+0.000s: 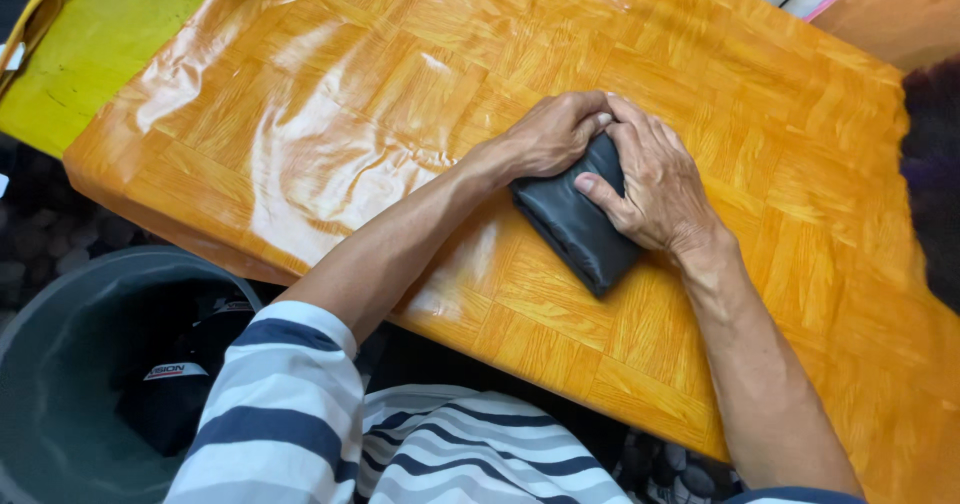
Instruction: The person folds a black garment on a table, smoothing the fabric and folding the sides inward before rolling it into a compact rectangular shape.
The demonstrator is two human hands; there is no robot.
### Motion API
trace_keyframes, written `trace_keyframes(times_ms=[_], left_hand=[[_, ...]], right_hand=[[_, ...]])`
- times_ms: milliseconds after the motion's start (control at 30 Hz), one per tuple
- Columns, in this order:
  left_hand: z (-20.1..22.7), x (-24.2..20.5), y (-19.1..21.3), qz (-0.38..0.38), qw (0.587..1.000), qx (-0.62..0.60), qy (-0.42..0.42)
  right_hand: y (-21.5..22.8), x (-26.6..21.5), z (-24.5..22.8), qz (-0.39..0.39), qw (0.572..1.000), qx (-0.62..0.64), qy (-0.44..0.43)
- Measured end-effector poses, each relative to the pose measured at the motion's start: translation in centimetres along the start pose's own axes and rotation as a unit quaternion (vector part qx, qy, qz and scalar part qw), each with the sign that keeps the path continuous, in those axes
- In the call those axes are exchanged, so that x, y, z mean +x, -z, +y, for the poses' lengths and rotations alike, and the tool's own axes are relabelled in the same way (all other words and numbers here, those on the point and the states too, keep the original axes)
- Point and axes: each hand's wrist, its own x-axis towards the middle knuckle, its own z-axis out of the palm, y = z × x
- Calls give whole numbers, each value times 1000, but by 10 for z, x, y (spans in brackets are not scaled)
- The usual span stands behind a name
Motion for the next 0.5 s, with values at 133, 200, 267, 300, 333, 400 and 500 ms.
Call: trace_keyframes(times_ms=[133,200,267,300,333,400,500], left_hand=[[-20,9,-2,-37,998,-43,-23],[-20,10,-2,-39,996,-71,-25],[-18,12,0,-57,990,-117,-51],[-19,13,5,-50,992,-108,-51],[-21,14,9,-119,987,-91,-57],[-22,16,10,-184,979,-67,-61],[-16,22,-1,-233,960,82,-136]], right_hand=[[-6,-1,-7,-39,990,53,-122],[-3,0,-14,-46,985,66,-154],[3,5,-25,-65,971,89,-214],[5,7,-35,-60,973,92,-205],[7,9,-44,-74,962,77,-250],[6,9,-62,-82,951,65,-290],[-5,9,-82,-80,927,15,-365]])
